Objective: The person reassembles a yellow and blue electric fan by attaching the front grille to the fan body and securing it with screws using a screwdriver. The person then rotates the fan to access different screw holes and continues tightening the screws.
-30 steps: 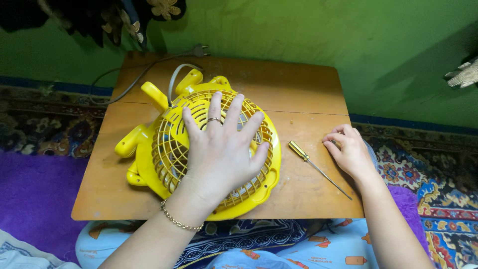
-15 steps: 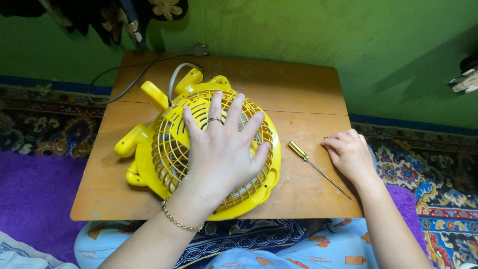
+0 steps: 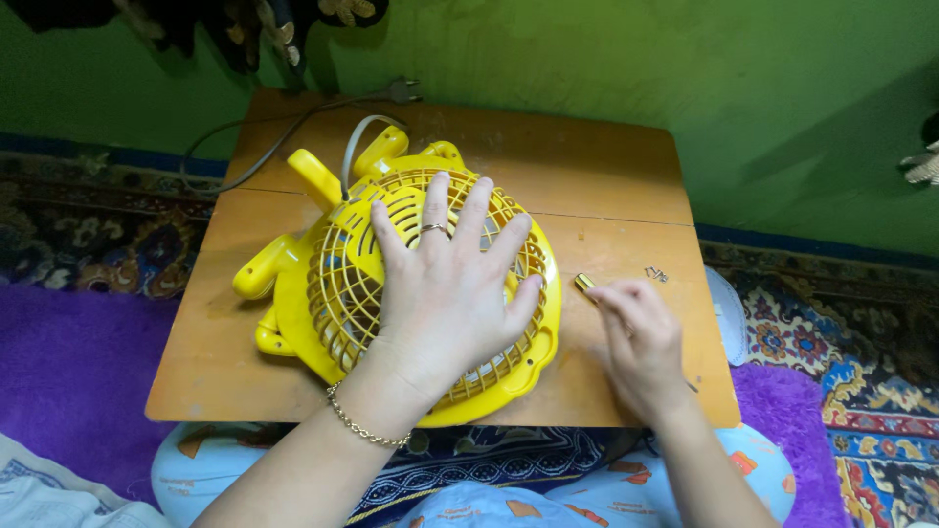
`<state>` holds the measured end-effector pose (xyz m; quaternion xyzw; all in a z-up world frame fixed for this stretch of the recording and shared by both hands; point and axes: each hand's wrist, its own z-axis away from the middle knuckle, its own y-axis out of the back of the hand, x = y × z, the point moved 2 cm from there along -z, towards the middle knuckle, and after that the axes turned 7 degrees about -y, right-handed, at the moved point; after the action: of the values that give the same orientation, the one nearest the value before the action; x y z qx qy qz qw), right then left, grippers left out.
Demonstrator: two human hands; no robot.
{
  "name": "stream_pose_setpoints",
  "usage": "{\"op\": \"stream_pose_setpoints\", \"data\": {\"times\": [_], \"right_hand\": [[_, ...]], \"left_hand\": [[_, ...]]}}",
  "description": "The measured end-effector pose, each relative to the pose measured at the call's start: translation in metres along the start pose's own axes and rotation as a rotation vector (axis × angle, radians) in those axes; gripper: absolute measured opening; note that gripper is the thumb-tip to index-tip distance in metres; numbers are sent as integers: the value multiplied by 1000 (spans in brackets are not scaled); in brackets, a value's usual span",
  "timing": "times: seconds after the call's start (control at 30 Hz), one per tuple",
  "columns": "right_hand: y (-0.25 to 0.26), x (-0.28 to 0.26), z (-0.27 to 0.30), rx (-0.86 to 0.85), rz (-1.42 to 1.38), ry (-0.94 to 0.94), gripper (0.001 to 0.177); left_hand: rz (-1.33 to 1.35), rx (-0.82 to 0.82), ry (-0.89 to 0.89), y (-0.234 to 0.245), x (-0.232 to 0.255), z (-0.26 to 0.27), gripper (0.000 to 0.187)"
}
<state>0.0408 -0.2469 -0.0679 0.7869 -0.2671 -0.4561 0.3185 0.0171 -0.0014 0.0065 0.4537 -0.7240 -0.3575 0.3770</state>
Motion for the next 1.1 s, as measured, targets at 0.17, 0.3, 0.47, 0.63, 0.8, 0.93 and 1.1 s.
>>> {"op": "stream_pose_setpoints", "data": {"times": [0.17, 0.3, 0.47, 0.63, 0.8, 0.93, 1.1], "right_hand": [[-18, -17, 16, -51, -317, -157, 14], [-24, -10, 32, -117, -393, -231, 12], [-30, 7, 46, -166, -580, -257, 12], [-35, 29, 51, -96, -917, -494, 11], [-34, 33, 53, -120, -855, -365, 14], [-36, 27, 49, -133, -823, -493, 30], [-24, 4, 38, -212, -619, -314, 14]], "left_hand": [[2, 14, -7, 1, 0, 0, 51], [6, 14, -8, 0, 0, 1, 51], [6, 27, -6, 0, 0, 1, 51], [9, 21, -4, 0, 0, 1, 52], [2, 17, -1, 0, 0, 1, 53], [3, 2, 3, -1, -1, 1, 53], [5, 4, 0, 0, 0, 0, 52]]}}
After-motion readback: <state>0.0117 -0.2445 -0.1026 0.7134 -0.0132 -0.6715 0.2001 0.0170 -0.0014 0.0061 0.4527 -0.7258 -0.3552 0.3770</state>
